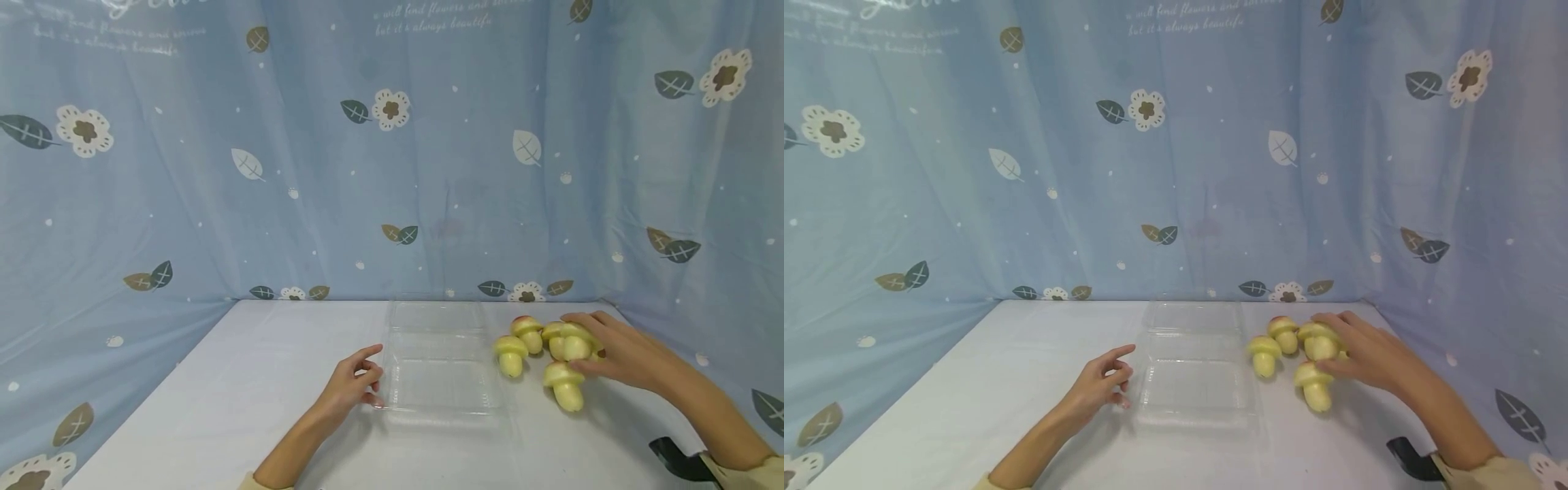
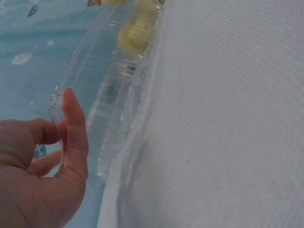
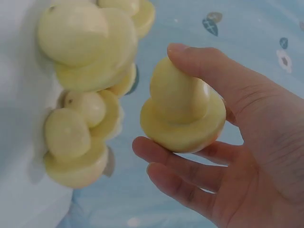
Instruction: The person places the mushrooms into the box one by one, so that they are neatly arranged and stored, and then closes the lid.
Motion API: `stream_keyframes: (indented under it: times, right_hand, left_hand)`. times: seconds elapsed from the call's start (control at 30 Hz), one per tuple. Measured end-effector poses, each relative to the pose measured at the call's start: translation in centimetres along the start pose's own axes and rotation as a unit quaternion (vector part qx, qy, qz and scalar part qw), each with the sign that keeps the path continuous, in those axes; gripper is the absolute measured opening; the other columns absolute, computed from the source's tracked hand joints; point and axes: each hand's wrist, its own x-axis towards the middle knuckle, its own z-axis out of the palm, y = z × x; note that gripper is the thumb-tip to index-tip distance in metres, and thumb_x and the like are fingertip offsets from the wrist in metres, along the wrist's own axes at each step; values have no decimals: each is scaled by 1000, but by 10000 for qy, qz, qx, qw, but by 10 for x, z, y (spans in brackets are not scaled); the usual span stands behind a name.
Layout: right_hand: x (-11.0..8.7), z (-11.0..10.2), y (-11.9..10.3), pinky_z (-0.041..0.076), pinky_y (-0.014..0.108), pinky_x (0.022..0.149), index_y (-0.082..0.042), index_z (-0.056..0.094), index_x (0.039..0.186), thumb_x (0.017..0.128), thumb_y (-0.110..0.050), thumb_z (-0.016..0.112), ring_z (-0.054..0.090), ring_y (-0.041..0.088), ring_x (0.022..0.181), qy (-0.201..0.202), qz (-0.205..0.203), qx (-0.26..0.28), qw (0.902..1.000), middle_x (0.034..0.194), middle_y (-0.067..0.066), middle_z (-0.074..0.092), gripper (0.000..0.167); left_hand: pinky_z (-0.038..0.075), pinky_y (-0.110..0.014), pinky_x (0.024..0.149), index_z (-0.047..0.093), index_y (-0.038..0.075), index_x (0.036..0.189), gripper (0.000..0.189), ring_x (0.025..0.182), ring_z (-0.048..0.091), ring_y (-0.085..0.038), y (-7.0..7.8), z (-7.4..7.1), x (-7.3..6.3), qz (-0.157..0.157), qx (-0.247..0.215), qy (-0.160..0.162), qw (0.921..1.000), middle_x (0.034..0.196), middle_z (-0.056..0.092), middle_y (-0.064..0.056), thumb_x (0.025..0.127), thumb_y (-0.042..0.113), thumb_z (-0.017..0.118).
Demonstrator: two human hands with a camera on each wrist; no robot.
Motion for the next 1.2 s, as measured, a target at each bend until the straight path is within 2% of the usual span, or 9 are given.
stream_keyframes:
  times: [0.2,0.33,0.43,0.5,0.67,0.77,0.87,1.07,1.2]
  right_hand:
    - [13,-6,-11,52,39,65,-18,47,141,79,-59,73,63,28,97,121,-276,35,9995,132,24,55,79]
    - [23,-9,-18,53,37,68,-16,46,142,80,-57,73,63,18,89,98,-384,21,9992,133,23,56,80]
    - [31,-11,-25,48,29,62,-16,45,142,81,-55,74,58,7,77,51,-480,54,9988,131,20,57,77]
    - [36,-11,-30,46,27,60,-17,45,141,82,-54,74,57,5,75,-15,-521,181,9985,129,18,57,76]
    - [50,-11,-38,48,25,63,-18,45,141,81,-49,76,59,11,79,-323,-584,676,9955,122,12,58,74]
    - [57,-10,-41,49,25,64,-18,44,142,81,-48,76,60,10,80,-470,-619,808,9937,127,15,56,75]
    - [63,-8,-44,50,26,64,-17,44,141,82,-50,75,60,8,79,-497,-739,807,9928,132,17,53,74]
    - [73,-4,-51,50,27,67,-19,47,138,81,-52,75,59,10,80,-453,-810,834,9922,122,9,57,71]
    - [80,-3,-55,50,27,68,-18,46,140,81,-48,76,60,12,81,-517,-832,959,9906,125,12,55,72]
  left_hand:
    - [61,-30,61,39,5,149,54,70,51,-13,-2,0,1,50,12,26,10000,96,48,-7,97,5,55]
    - [61,-31,61,40,5,148,54,70,52,-13,-2,0,2,45,32,36,10000,96,48,-7,97,6,56]
    - [61,-31,62,40,5,148,54,70,52,-13,-1,0,2,25,24,50,10000,97,48,-6,97,6,56]
    - [62,-31,62,40,6,148,54,71,52,-13,-1,0,2,15,15,70,10000,97,48,-6,97,6,56]
    - [61,-29,60,39,6,149,55,70,52,-13,-2,0,2,-26,-8,85,10000,97,48,-6,96,6,56]
    - [60,-28,59,39,6,149,57,70,53,-13,-2,0,1,-42,-19,78,10000,97,48,-6,96,6,57]
    - [60,-28,60,38,6,150,58,71,53,-13,-3,1,1,-61,-19,92,9999,98,49,-6,95,7,57]
    - [60,-28,60,38,6,149,58,71,53,-13,-2,1,0,-55,-26,97,9999,98,49,-7,94,8,58]
    - [60,-28,59,38,6,149,58,70,53,-13,-1,1,0,-33,-38,83,10000,97,49,-7,95,7,57]
